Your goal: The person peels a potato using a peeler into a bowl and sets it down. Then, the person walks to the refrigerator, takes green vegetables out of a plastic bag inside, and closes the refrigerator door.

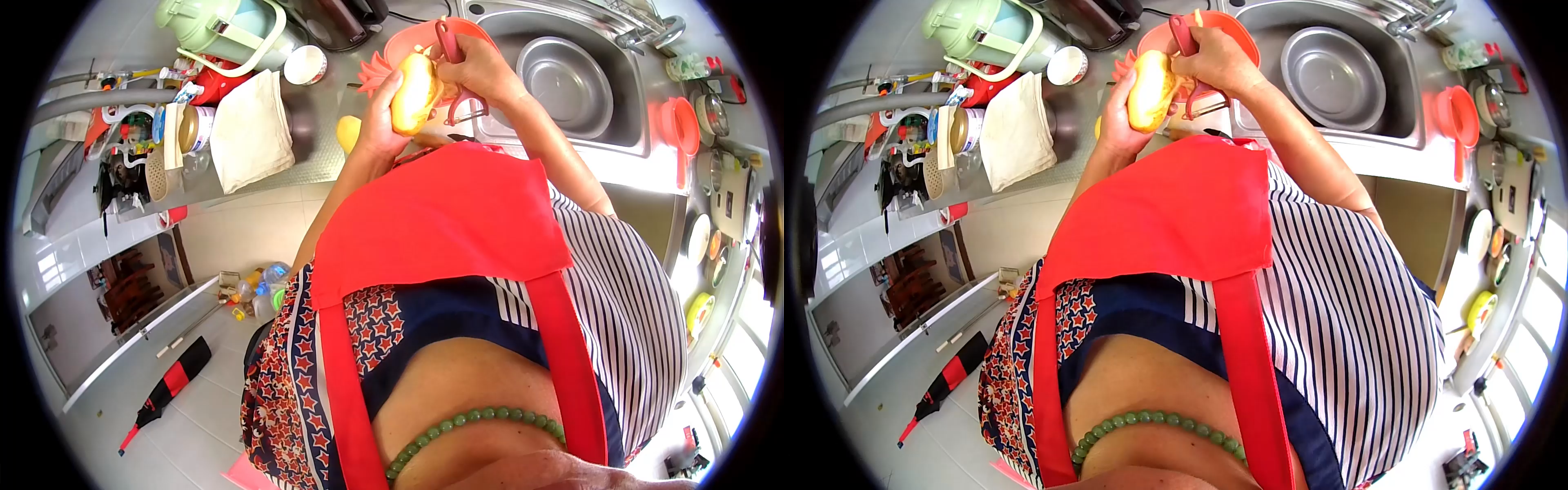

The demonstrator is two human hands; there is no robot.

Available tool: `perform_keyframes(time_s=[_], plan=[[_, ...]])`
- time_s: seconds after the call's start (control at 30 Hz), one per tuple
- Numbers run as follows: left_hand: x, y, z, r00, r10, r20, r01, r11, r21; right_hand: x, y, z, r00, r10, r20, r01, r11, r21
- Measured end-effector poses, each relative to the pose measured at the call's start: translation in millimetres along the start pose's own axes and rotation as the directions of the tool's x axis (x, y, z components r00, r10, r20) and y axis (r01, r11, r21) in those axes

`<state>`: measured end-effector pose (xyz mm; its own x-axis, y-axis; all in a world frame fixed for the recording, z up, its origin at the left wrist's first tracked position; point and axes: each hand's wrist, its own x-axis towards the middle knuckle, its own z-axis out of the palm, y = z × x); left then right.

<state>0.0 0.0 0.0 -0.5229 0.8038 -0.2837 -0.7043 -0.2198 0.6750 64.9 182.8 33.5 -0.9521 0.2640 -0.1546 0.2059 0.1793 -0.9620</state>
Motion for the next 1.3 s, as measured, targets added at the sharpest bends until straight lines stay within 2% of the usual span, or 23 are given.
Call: perform_keyframes(time_s=[0.07, 0.17, 0.27, 0.37, 0.4, 0.43, 0.47, 0.5, 0.57, 0.6, 0.63, 0.67, 0.7, 0.83, 0.87, 0.9, 0.97, 1.07, 1.17, 1.2, 1.23, 1.3], plan=[[-3.9, 2.6, 11.3, 0.999, 0.034, -0.039, -0.036, 0.998, -0.055, 0.0, 6.7, 1.5, 1.0, 0.009, 0.017, -0.011, 0.995, 0.096], [2.6, 9.7, 14.2, 0.991, 0.125, -0.054, -0.13, 0.986, -0.107, 11.1, 12.1, 8.0, 0.997, -0.027, 0.067, 0.001, 0.932, 0.361], [9.3, -0.7, 12.1, 0.997, 0.074, -0.02, -0.076, 0.986, -0.146, 12.8, 26.7, 0.4, 0.999, -0.009, 0.051, -0.009, 0.942, 0.336], [11.1, 6.9, 25.4, 0.996, 0.036, -0.083, -0.053, 0.978, -0.202, 23.2, 31.3, -6.8, 0.99, 0.067, 0.125, -0.111, 0.914, 0.391], [13.8, 7.7, 21.2, 1.0, 0.014, -0.004, -0.014, 0.98, -0.197, 27.4, 34.0, -9.9, 1.0, 0.024, 0.014, -0.028, 0.932, 0.362], [17.1, 7.7, 13.0, 0.997, -0.009, 0.075, 0.023, 0.981, -0.191, 34.8, 38.8, -16.8, 0.995, 0.062, -0.073, -0.031, 0.93, 0.365], [18.8, 7.3, 7.6, 0.988, -0.034, 0.152, 0.062, 0.981, -0.182, 35.8, 43.4, -26.0, 0.982, -0.027, -0.185, 0.044, 0.995, 0.089], [16.5, 7.3, 10.0, 0.994, -0.043, 0.099, 0.059, 0.983, -0.172, 34.8, 37.4, -33.0, 0.953, -0.14, -0.268, 0.087, 0.976, -0.2], [12.9, 7.8, 17.6, 0.999, -0.054, -0.004, 0.053, 0.987, -0.151, 24.7, 14.0, -40.7, 0.932, -0.142, -0.333, 0.068, 0.972, -0.225], [13.8, 7.6, 17.8, 0.999, -0.044, 0.006, 0.045, 0.989, -0.142, 21.7, 7.6, -42.1, 0.921, -0.145, -0.361, 0.059, 0.969, -0.238], [13.7, 6.6, 17.1, 0.999, -0.036, 0.013, 0.037, 0.99, -0.134, 26.0, 9.0, -43.8, 0.915, -0.113, -0.388, 0.129, 0.992, 0.015], [13.2, 5.7, 16.5, 0.999, -0.03, 0.019, 0.032, 0.992, -0.126, 32.9, 12.1, -46.8, 0.911, -0.073, -0.406, 0.194, 0.944, 0.266], [13.1, 5.1, 16.3, 0.999, -0.028, 0.025, 0.031, 0.992, -0.123, 35.2, 11.2, -47.7, 0.909, -0.028, -0.416, 0.252, 0.831, 0.496], [15.1, 3.7, 18.1, 0.999, -0.039, 0.02, 0.041, 0.992, -0.116, 35.4, 5.9, -26.1, 0.971, 0.079, -0.225, 0.135, 0.597, 0.791], [15.4, 3.1, 19.2, 0.999, -0.043, 0.01, 0.044, 0.992, -0.118, 35.4, 4.5, -20.1, 0.964, 0.122, -0.238, 0.095, 0.676, 0.731], [15.9, 2.5, 19.9, 0.999, -0.048, 0.013, 0.049, 0.992, -0.115, 39.4, 6.3, -12.6, 0.973, 0.052, -0.227, 0.151, 0.598, 0.787], [15.6, 2.2, 20.2, 0.998, -0.056, 0.016, 0.058, 0.992, -0.109, 40.9, 9.0, -6.5, 0.974, 0.121, -0.194, 0.104, 0.518, 0.849], [14.0, -1.1, 12.3, 0.992, -0.06, 0.108, 0.075, 0.986, -0.146, 52.7, 25.2, -11.7, 0.971, 0.136, -0.196, 0.093, 0.543, 0.834], [9.8, -1.3, 7.4, 0.987, -0.038, 0.158, 0.066, 0.982, -0.175, 47.2, 9.2, -23.0, 0.906, 0.122, -0.404, 0.259, 0.596, 0.76], [9.5, 2.4, 11.5, 0.991, -0.042, 0.126, 0.067, 0.976, -0.205, 50.5, 18.6, -31.3, 0.895, 0.106, -0.434, 0.268, 0.65, 0.711], [8.1, 7.1, 18.9, 0.995, -0.043, 0.089, 0.063, 0.969, -0.238, 52.2, 23.8, -37.3, 0.919, 0.082, -0.386, 0.255, 0.622, 0.74], [6.0, 7.9, 20.9, 0.997, -0.056, 0.049, 0.068, 0.949, -0.308, 50.0, 26.4, -41.2, 0.959, 0.137, -0.247, 0.142, 0.522, 0.841]])
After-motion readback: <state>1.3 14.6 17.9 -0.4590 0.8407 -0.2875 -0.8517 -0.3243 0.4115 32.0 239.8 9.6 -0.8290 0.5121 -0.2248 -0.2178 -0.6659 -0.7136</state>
